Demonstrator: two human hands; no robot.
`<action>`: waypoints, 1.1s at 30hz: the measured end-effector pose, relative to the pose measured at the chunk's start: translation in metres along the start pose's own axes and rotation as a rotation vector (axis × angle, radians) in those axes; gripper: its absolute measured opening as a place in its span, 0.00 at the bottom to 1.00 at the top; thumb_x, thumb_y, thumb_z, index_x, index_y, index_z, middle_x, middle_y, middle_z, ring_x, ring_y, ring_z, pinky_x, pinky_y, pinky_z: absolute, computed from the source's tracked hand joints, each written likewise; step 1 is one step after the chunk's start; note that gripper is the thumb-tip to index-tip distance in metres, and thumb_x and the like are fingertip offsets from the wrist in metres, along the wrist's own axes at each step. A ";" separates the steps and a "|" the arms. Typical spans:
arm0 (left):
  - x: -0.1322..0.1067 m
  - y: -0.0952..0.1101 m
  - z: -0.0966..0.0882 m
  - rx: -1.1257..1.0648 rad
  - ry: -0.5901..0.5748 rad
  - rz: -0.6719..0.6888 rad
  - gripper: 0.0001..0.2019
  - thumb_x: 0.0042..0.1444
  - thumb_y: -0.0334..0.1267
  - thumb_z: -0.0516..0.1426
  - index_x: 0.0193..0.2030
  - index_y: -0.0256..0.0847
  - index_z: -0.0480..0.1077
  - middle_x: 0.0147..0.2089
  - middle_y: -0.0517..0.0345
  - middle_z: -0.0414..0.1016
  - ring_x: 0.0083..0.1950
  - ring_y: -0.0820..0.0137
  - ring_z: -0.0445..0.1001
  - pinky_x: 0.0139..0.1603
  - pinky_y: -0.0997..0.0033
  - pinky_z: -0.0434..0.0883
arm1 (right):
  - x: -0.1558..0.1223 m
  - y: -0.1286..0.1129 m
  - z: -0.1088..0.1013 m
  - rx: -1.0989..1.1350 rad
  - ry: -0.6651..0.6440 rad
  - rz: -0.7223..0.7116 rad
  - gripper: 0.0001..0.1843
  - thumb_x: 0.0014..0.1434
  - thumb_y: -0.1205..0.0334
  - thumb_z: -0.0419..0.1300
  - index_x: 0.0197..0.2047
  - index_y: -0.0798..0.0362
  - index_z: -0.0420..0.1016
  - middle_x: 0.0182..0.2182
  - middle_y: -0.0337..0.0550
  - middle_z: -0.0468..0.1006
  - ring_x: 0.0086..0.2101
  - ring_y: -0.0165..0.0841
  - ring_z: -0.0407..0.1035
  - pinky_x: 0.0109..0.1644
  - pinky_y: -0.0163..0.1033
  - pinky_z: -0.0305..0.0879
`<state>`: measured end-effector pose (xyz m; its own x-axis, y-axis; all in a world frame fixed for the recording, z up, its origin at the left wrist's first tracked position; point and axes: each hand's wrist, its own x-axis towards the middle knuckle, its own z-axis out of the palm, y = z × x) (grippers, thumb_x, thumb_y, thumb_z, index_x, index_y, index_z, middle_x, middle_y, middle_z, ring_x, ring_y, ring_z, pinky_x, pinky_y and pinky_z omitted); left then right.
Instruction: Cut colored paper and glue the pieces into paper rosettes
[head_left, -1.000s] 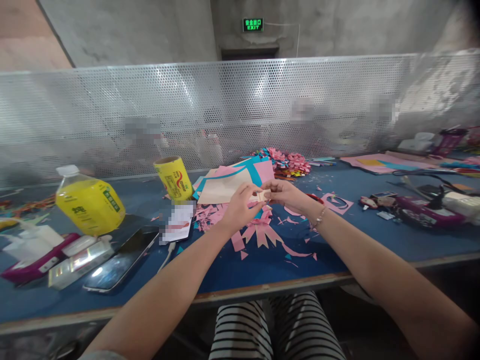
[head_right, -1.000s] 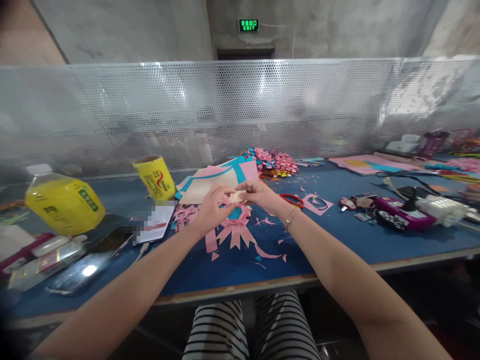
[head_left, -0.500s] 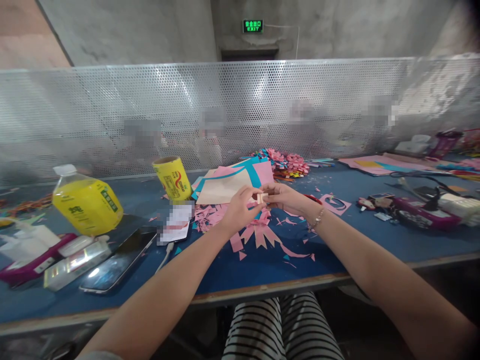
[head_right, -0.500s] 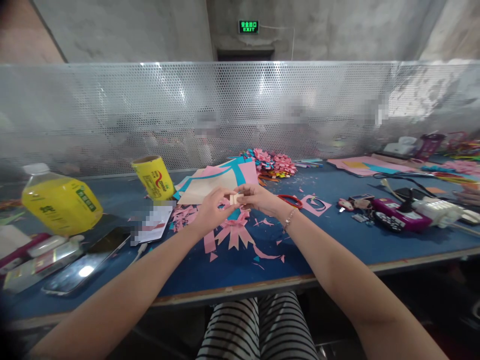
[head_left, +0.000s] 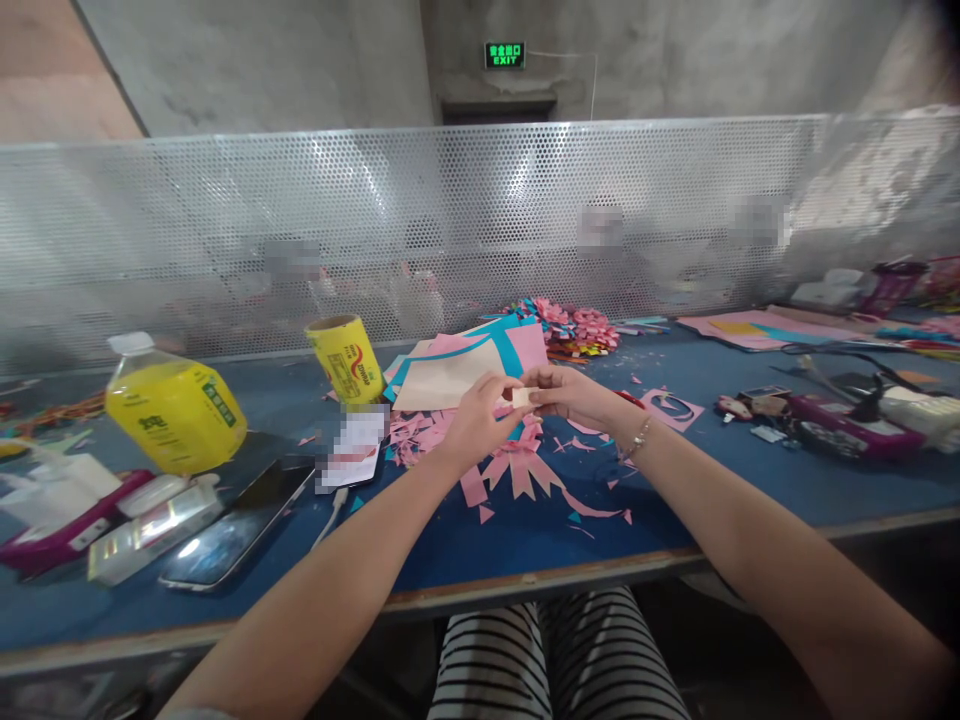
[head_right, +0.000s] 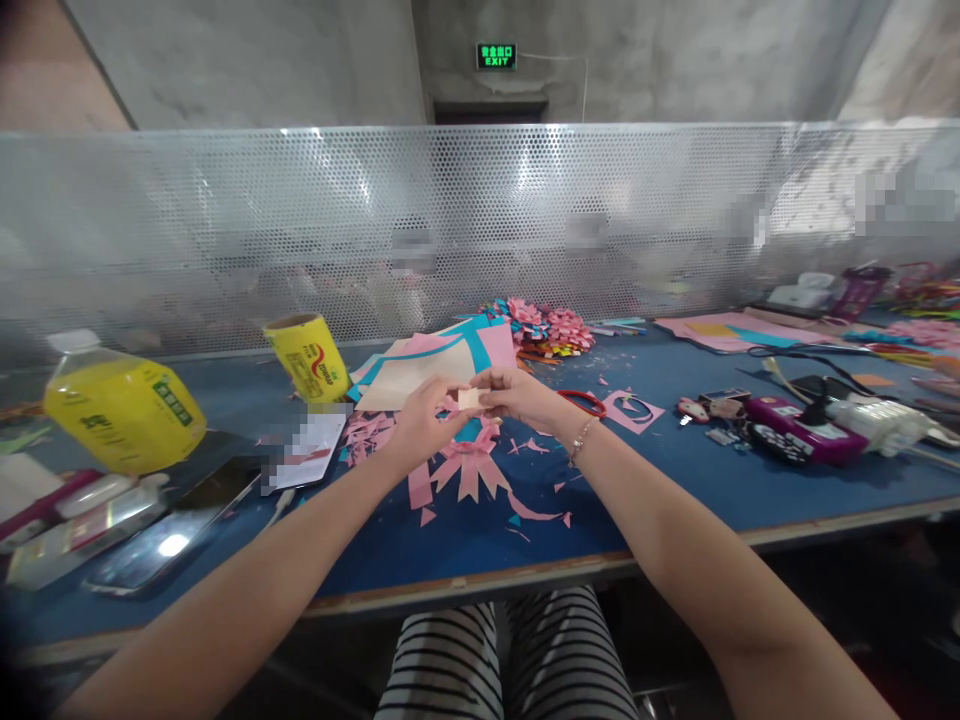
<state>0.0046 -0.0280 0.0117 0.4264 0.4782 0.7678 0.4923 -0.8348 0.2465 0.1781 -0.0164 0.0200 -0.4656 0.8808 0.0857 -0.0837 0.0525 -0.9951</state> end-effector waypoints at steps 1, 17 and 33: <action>0.000 0.001 -0.001 0.000 -0.006 -0.003 0.08 0.52 0.39 0.56 0.37 0.38 0.66 0.32 0.57 0.68 0.36 0.71 0.68 0.37 0.71 0.66 | 0.000 0.000 0.000 0.004 -0.003 0.001 0.13 0.44 0.67 0.63 0.35 0.54 0.69 0.30 0.37 0.69 0.29 0.24 0.66 0.35 0.32 0.66; -0.001 -0.001 0.005 -0.225 -0.074 -0.229 0.15 0.46 0.37 0.59 0.42 0.38 0.66 0.40 0.54 0.72 0.40 0.70 0.71 0.40 0.70 0.69 | 0.002 0.002 0.001 0.013 -0.023 0.013 0.15 0.43 0.63 0.65 0.35 0.54 0.68 0.30 0.37 0.70 0.28 0.24 0.66 0.32 0.32 0.64; 0.003 -0.002 0.007 -0.787 -0.074 -0.536 0.16 0.42 0.40 0.62 0.37 0.36 0.68 0.30 0.59 0.71 0.32 0.72 0.71 0.35 0.71 0.70 | 0.002 0.004 -0.002 -0.071 -0.097 0.033 0.16 0.45 0.57 0.65 0.36 0.55 0.69 0.29 0.37 0.70 0.28 0.24 0.66 0.33 0.32 0.64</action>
<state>0.0101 -0.0234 0.0091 0.3530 0.8437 0.4044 -0.0043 -0.4308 0.9025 0.1785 -0.0135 0.0164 -0.5502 0.8333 0.0537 -0.0056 0.0607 -0.9981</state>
